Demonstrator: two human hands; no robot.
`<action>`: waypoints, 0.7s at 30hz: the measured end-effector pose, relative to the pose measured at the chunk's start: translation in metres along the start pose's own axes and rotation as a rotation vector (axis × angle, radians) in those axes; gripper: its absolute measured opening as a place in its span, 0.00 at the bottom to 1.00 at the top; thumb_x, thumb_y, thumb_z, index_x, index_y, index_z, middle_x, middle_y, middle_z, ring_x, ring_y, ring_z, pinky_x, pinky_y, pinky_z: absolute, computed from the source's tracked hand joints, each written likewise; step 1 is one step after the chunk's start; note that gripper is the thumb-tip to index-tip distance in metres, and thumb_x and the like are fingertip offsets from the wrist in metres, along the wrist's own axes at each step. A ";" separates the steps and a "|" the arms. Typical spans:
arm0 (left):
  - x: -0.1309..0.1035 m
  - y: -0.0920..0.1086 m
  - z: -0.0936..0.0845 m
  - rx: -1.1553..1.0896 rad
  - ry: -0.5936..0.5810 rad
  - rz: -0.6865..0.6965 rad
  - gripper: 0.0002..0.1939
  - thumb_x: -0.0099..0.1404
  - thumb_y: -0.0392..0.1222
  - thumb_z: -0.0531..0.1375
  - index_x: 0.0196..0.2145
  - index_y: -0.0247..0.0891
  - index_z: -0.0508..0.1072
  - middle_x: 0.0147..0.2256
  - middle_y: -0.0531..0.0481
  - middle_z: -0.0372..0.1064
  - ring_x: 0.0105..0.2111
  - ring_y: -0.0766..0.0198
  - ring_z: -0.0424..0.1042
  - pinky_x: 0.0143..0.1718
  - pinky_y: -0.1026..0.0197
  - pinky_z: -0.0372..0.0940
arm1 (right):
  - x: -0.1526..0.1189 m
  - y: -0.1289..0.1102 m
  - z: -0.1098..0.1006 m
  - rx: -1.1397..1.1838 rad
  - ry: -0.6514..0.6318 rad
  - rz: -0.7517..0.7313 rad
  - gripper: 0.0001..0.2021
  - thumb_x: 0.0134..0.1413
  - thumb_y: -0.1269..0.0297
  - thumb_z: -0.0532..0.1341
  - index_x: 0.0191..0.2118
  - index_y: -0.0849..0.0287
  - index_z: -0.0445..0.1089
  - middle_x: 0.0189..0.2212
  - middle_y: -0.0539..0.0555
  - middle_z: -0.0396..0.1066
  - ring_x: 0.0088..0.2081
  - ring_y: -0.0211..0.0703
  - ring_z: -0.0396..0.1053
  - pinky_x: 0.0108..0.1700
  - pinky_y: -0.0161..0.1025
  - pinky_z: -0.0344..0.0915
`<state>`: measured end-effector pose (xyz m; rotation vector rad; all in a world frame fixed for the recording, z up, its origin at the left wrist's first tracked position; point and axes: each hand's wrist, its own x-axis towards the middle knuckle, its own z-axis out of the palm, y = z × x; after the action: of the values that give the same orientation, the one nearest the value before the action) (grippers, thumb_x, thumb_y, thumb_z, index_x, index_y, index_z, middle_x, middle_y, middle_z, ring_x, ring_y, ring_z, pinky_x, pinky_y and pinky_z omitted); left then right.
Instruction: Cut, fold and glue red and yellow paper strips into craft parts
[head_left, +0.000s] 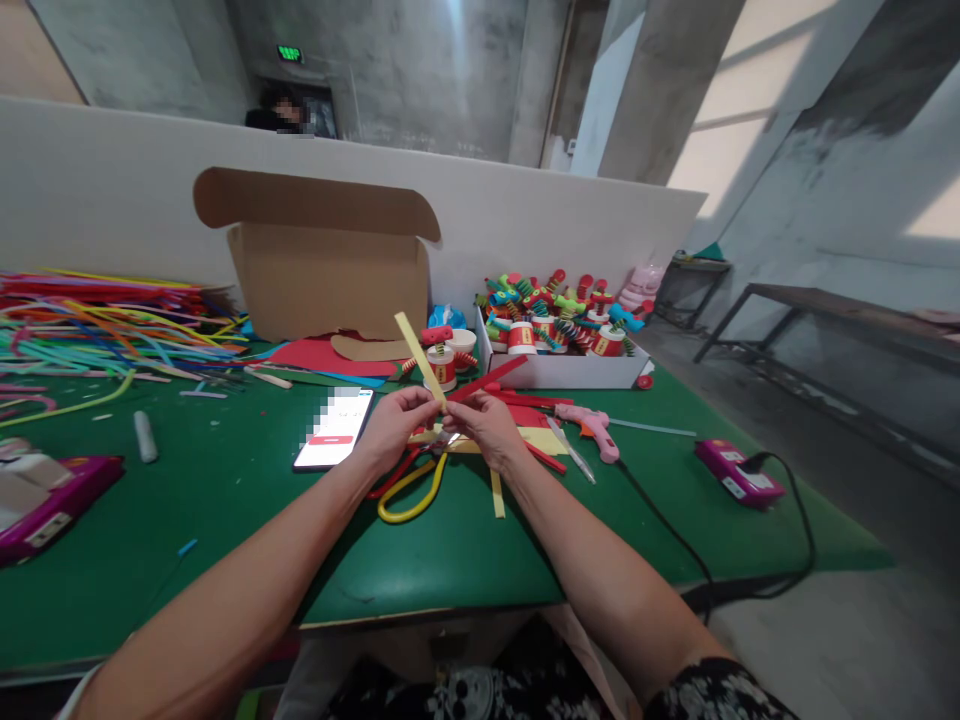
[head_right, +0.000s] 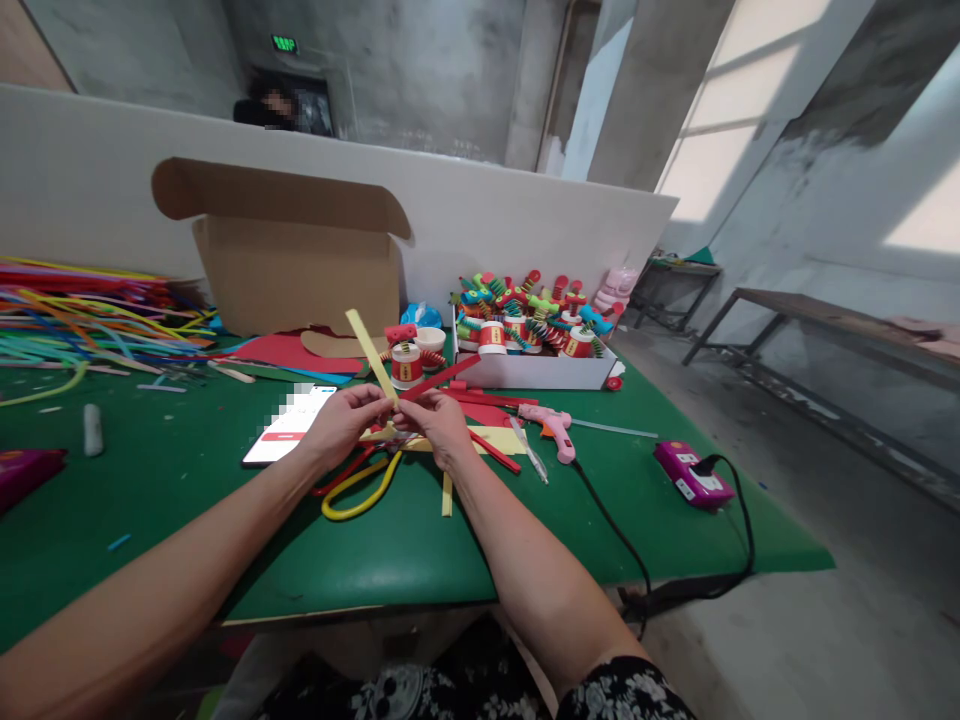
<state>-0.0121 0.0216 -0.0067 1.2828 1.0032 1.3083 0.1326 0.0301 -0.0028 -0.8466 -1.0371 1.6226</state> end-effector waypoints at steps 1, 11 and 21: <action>0.000 0.000 0.000 0.003 0.009 0.000 0.14 0.48 0.48 0.65 0.23 0.35 0.69 0.19 0.56 0.63 0.20 0.70 0.61 0.25 0.66 0.55 | 0.001 0.000 -0.002 0.003 -0.025 0.006 0.14 0.30 0.64 0.71 0.25 0.63 0.67 0.20 0.50 0.72 0.24 0.36 0.71 0.33 0.35 0.69; -0.004 0.005 0.002 -0.017 -0.032 -0.020 0.15 0.47 0.48 0.66 0.24 0.34 0.68 0.22 0.54 0.65 0.22 0.70 0.62 0.26 0.66 0.56 | 0.005 -0.001 -0.015 0.083 -0.171 0.163 0.08 0.38 0.66 0.68 0.23 0.62 0.69 0.22 0.52 0.74 0.26 0.36 0.71 0.34 0.33 0.68; -0.005 0.006 0.002 0.067 -0.003 0.028 0.18 0.46 0.52 0.66 0.25 0.35 0.69 0.22 0.54 0.65 0.22 0.69 0.62 0.24 0.66 0.57 | 0.004 0.000 -0.012 0.059 -0.167 0.124 0.16 0.30 0.60 0.72 0.28 0.61 0.70 0.22 0.48 0.72 0.25 0.33 0.70 0.36 0.33 0.68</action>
<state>-0.0111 0.0161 -0.0018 1.3526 1.0383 1.3031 0.1426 0.0365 -0.0074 -0.7591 -1.0638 1.8452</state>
